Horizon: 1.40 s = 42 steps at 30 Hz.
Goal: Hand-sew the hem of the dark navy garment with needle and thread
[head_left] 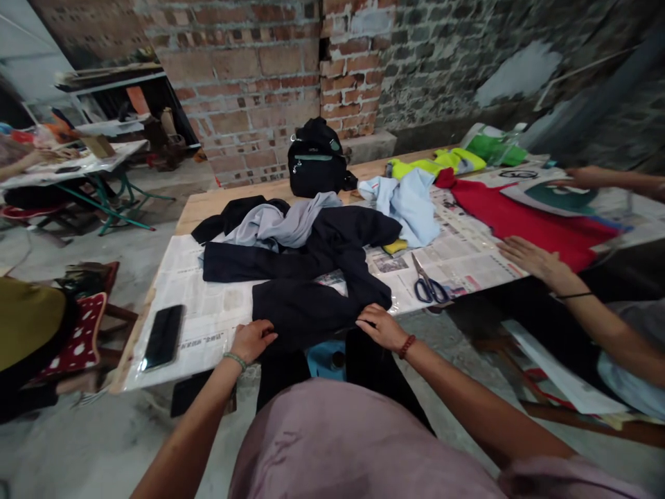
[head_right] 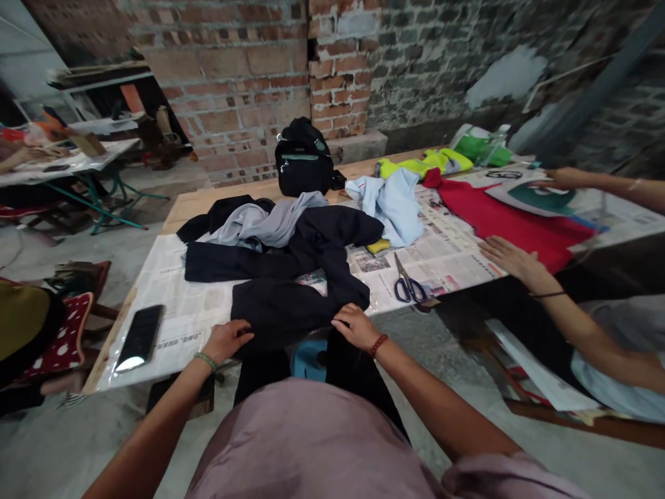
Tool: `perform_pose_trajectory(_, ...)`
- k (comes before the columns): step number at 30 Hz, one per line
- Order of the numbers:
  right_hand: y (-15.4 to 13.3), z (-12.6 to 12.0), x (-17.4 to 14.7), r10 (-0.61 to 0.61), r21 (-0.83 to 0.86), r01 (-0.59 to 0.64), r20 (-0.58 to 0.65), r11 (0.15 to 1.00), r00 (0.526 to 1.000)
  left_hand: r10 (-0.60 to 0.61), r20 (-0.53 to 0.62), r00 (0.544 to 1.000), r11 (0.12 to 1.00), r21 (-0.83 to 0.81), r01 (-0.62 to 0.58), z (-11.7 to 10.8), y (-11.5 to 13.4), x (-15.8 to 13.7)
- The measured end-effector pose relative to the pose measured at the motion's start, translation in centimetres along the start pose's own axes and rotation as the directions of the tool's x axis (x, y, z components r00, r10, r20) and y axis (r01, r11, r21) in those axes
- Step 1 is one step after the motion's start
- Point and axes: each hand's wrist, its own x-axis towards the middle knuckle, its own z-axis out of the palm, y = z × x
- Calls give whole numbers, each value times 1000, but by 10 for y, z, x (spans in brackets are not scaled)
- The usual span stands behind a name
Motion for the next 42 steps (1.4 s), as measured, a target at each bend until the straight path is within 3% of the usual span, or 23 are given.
perform_pose_trajectory(5,0,0,0,-6,12,6,-5,1000,1000,113,-55,992,994,11,-113,7,22,-6)
perform_pose_trajectory(11,-3,0,0,-5,14,5,5,1000,1000,220,-114,969,973,-45,-227,15,56,10)
perform_pose_trajectory(17,-3,-1,-1,4,26,-4,-9,1000,1000,270,-57,961,962,-38,-272,23,80,26)
perform_pose_trajectory(27,0,0,-1,11,31,-11,-21,999,1000,251,-22,968,960,-118,-252,26,74,31)
perform_pose_trajectory(34,8,4,-8,-54,55,54,4,997,999,333,-27,943,943,-12,-333,27,62,6)
perform_pose_trajectory(42,9,5,-12,-102,8,102,24,995,995,245,-110,963,967,99,-235,29,29,-23)
